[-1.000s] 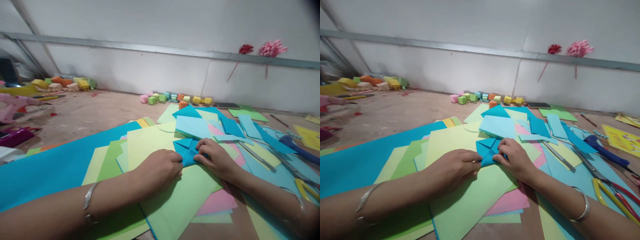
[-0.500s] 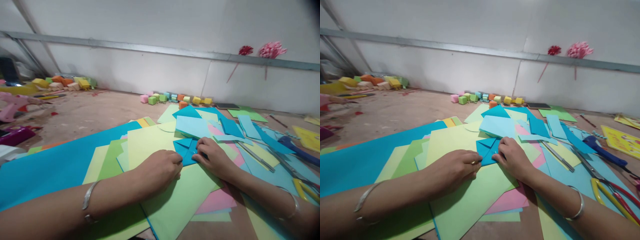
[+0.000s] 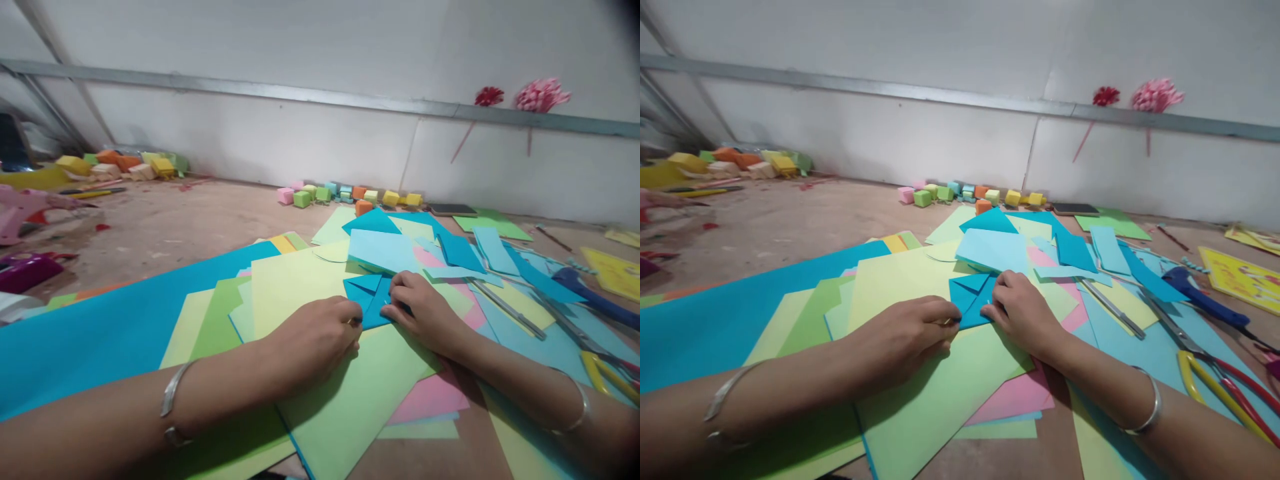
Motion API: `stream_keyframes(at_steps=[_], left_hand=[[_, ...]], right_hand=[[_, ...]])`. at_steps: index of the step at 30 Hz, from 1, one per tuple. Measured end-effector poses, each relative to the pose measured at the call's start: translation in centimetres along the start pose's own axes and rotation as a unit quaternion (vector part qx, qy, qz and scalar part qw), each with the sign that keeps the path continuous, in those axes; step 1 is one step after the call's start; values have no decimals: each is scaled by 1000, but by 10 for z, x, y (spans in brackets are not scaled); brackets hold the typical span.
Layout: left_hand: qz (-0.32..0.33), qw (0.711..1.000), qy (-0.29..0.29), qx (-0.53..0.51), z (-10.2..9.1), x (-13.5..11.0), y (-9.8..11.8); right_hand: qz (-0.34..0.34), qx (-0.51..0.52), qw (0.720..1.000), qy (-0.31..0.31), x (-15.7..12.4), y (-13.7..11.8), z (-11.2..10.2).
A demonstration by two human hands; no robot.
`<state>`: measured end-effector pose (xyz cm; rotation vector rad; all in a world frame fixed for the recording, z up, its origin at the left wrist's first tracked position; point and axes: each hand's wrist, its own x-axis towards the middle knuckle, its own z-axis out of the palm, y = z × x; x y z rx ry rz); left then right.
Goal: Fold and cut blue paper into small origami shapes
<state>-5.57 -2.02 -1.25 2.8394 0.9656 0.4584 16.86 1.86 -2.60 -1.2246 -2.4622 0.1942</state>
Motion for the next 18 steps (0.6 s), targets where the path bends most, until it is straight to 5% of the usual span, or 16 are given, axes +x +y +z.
stream_keyframes(at_steps=[10, 18], left_hand=[[-18, 998, -24, 57, 2, 3, 1], [42, 988, -59, 138, 8, 9, -1]], right_hand=[[8, 8, 1000, -13, 2, 3, 1], [31, 12, 999, -10, 1, 0, 0]])
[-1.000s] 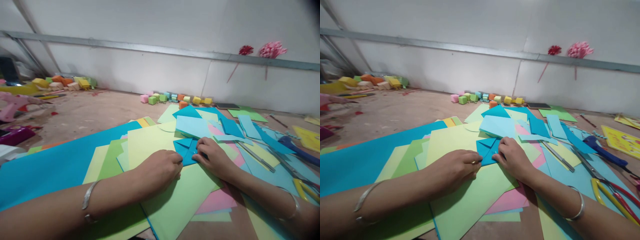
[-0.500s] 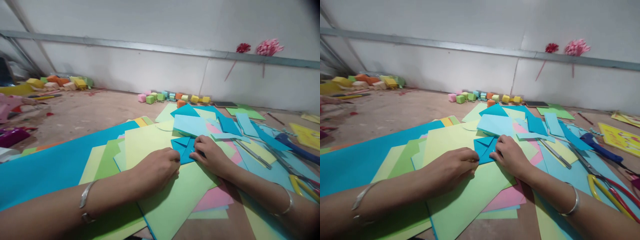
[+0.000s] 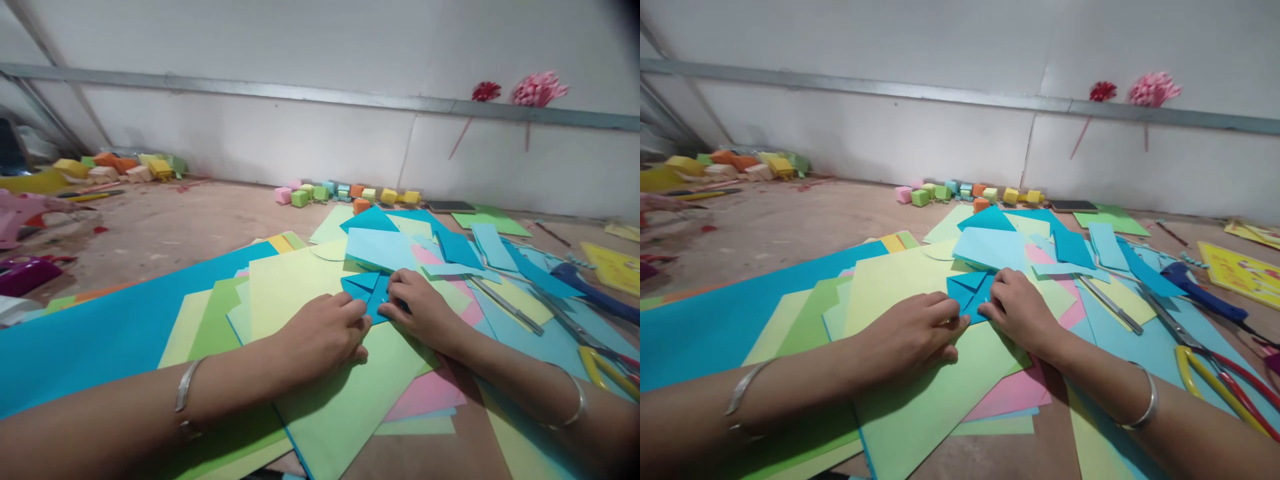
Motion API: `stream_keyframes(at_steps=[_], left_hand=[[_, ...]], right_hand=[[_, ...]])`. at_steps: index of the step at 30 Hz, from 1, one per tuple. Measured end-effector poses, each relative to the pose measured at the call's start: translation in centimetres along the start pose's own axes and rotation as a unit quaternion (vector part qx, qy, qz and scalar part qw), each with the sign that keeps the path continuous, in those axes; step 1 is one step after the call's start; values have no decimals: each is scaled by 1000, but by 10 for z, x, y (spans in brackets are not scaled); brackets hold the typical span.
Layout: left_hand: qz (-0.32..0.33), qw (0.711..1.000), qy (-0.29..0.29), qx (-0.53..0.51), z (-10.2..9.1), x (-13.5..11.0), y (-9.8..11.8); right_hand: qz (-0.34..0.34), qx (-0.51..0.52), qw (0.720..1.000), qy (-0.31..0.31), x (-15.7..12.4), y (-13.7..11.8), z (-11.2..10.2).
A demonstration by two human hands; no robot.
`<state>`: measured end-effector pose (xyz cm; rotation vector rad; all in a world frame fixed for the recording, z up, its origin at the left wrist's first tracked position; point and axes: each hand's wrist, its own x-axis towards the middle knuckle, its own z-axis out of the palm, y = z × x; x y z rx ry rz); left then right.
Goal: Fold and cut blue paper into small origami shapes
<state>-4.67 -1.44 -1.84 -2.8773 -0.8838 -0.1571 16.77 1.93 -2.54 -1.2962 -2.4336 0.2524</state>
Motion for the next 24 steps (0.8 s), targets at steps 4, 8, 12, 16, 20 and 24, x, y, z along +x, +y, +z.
stream_keyframes(at_steps=[4, 8, 12, 16, 20, 24], left_hand=[[1, 1000, -3, 0, -1, 0, 0], [7, 1000, -11, 3, -2, 1, -1], [6, 1000, -15, 2, -1, 1, -2], [-1, 1000, -19, -11, -4, -1, -4], [-35, 999, 5, -36, -8, -4, -6], [-50, 997, 22, -47, -6, -3, -9]], right_hand=[[32, -2, 999, 18, -3, -6, 2], [63, 2, 998, 0, -4, -8, -2], [91, 10, 995, -31, -4, 13, -14], [83, -7, 996, -33, -7, 44, -24], [-7, -21, 999, 33, -9, 52, -20], [-136, -96, 977, 130, -7, 42, -8]])
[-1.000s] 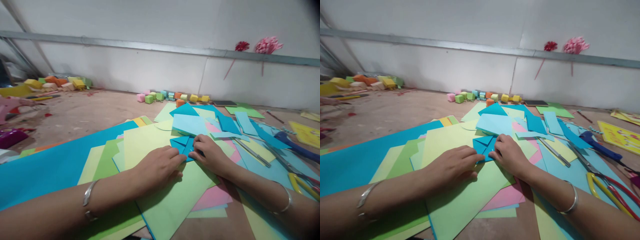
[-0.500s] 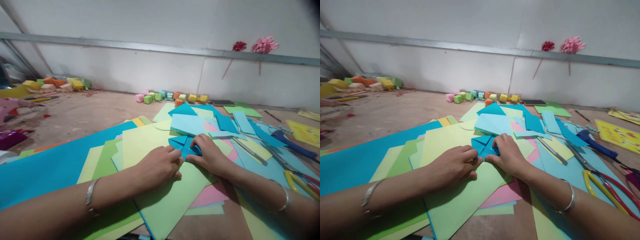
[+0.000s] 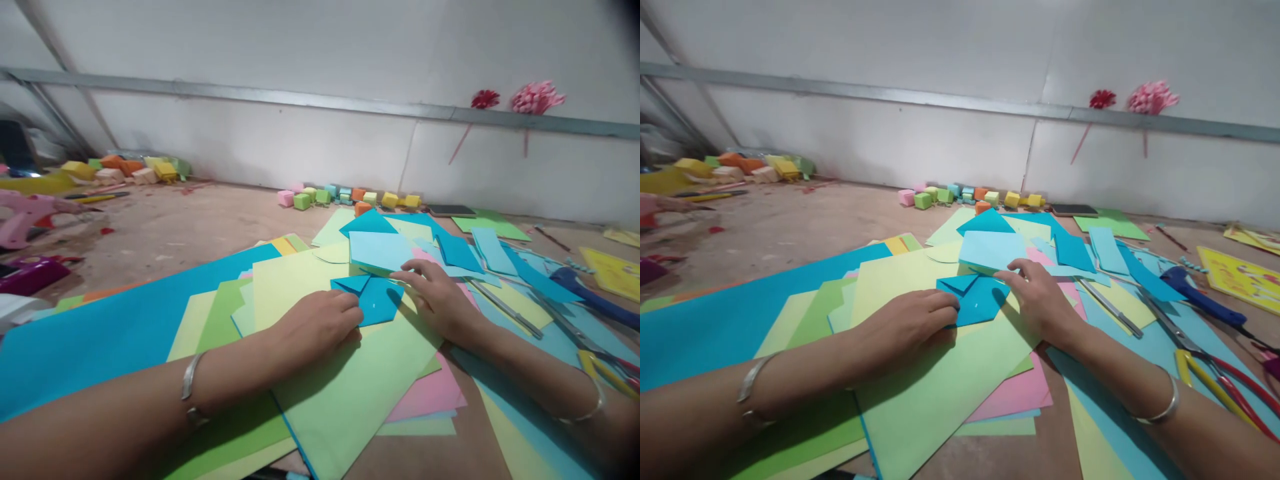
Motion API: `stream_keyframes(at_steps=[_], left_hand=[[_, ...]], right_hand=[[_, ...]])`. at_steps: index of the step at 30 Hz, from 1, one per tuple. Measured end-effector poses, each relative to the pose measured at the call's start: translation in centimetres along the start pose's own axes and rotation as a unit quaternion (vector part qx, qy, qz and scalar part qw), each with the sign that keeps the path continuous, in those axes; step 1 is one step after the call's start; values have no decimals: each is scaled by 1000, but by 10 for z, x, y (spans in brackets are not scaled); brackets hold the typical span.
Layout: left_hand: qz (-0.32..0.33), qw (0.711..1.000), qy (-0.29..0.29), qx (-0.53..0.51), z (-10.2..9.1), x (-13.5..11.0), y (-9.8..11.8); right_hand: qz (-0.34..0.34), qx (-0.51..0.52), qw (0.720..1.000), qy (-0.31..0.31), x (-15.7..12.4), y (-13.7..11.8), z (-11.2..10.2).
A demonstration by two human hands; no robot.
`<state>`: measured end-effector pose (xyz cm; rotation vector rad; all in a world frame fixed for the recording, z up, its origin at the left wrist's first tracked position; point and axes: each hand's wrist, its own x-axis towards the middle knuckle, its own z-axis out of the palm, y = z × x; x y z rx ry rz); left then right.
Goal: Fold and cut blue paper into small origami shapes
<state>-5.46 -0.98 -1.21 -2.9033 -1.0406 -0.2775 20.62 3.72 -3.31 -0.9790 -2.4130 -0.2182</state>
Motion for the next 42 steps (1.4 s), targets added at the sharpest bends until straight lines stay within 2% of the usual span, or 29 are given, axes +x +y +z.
stream_keyframes(at_steps=[2, 5, 13, 17, 24, 30, 35, 38, 42], left_hand=[[6, 1000, 11, -2, 1, 1, -2], [18, 1000, 19, -11, 0, 1, -5], [-21, 998, 13, -53, -1, 0, -9], [-16, 994, 25, -103, -1, 1, -10], [25, 993, 42, -105, -2, 1, -14], [6, 993, 27, -119, 0, 1, -14], [4, 991, 16, -132, -1, 2, -14], [1, 992, 3, -129, -3, 3, -13], [-49, 991, -2, -126, -3, 2, -10]], right_hand=[[-37, -34, 998, 35, 1, -3, 3], [-87, -68, 992, 53, 2, -6, 0], [-227, -93, 969, 22, 3, -19, -14], [-245, -125, 961, 35, 3, -19, -16], [-294, -84, 952, 29, 7, -20, -24], [-295, -35, 954, 29, 7, -25, -17], [-280, 13, 959, -37, 7, -28, -19], [-312, -21, 949, -36, 8, -28, -28], [-360, -86, 929, 2, 10, -27, -33]])
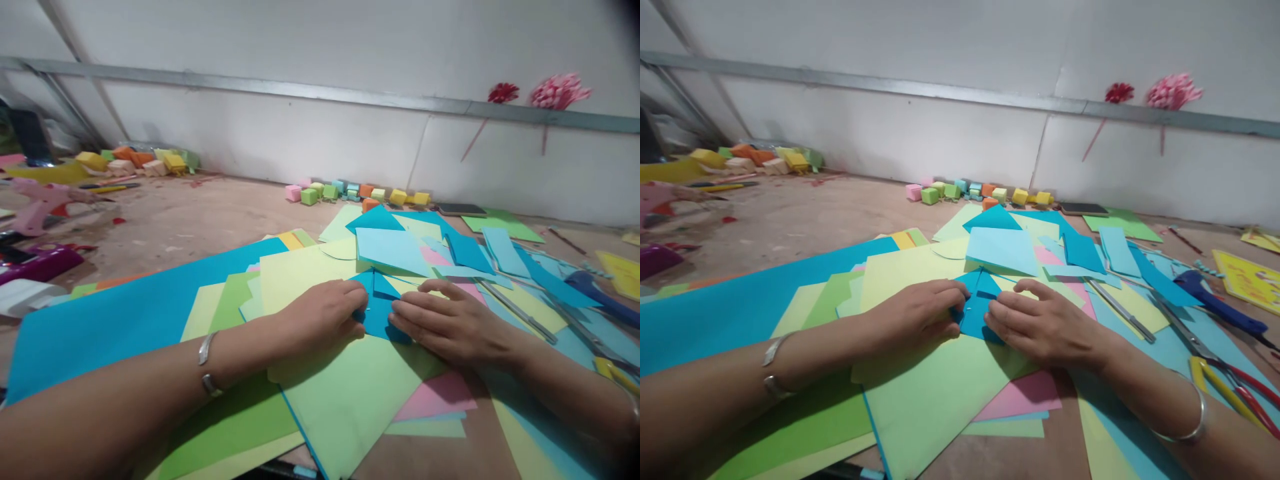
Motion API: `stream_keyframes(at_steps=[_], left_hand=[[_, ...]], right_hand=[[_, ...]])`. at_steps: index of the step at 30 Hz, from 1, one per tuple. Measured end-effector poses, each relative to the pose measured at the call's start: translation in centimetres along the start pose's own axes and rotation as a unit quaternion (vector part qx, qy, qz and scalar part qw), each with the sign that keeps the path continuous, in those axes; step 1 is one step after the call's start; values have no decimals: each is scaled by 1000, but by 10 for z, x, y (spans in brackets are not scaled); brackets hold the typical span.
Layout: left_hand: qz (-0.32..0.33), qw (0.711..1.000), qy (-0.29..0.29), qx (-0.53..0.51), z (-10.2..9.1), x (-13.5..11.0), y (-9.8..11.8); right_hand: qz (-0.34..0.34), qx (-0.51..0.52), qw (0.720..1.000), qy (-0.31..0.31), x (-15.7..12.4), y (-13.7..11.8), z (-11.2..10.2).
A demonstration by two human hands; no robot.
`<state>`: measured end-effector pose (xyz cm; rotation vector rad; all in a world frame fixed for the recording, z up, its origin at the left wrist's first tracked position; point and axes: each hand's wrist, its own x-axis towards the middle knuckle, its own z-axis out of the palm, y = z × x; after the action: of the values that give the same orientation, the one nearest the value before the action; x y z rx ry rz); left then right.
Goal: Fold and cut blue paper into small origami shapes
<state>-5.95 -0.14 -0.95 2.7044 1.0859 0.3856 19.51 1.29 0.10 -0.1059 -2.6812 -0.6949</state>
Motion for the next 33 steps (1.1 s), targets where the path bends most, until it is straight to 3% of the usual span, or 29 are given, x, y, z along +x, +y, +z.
stream_keyframes(at_steps=[2, 5, 8, 12, 16, 18, 21, 23, 26, 28, 30, 33], left_hand=[[-9, 1000, 2, 4, 2, -1, 0], [13, 1000, 13, 1, 5, -1, -2], [22, 999, 29, 5, 7, -1, -3], [23, 1000, 21, 0, 6, 0, -4], [22, 1000, 12, -12, 4, 1, -6], [25, 1000, 14, -12, 4, 2, -7], [23, 1000, 9, -12, 3, 2, -6], [14, 1000, 2, -15, 1, 3, -5], [6, 1000, -1, -23, -1, 2, -3], [8, 1000, -4, -28, -2, 2, -3], [9, 1000, -11, -27, -3, 2, -2], [16, 1000, -19, -12, -3, 2, -3]], right_hand=[[26, 15, 999, 21, 1, -2, 4], [158, 55, 985, 45, 4, -11, 16], [254, 67, 965, -18, 11, -21, 25], [241, 70, 966, -68, 15, -26, 30], [209, 90, 973, -33, 13, -23, 23], [185, 150, 971, 1, 13, -22, 14], [168, 338, 926, 0, 16, -25, 0], [212, 412, 886, 17, 18, -29, -3], [335, 410, 838, 131, 18, -30, 3], [392, 389, 815, 176, 15, -25, 10], [389, 347, 839, 158, 8, -15, 15], [233, 239, 938, 98, -5, 0, 12]])
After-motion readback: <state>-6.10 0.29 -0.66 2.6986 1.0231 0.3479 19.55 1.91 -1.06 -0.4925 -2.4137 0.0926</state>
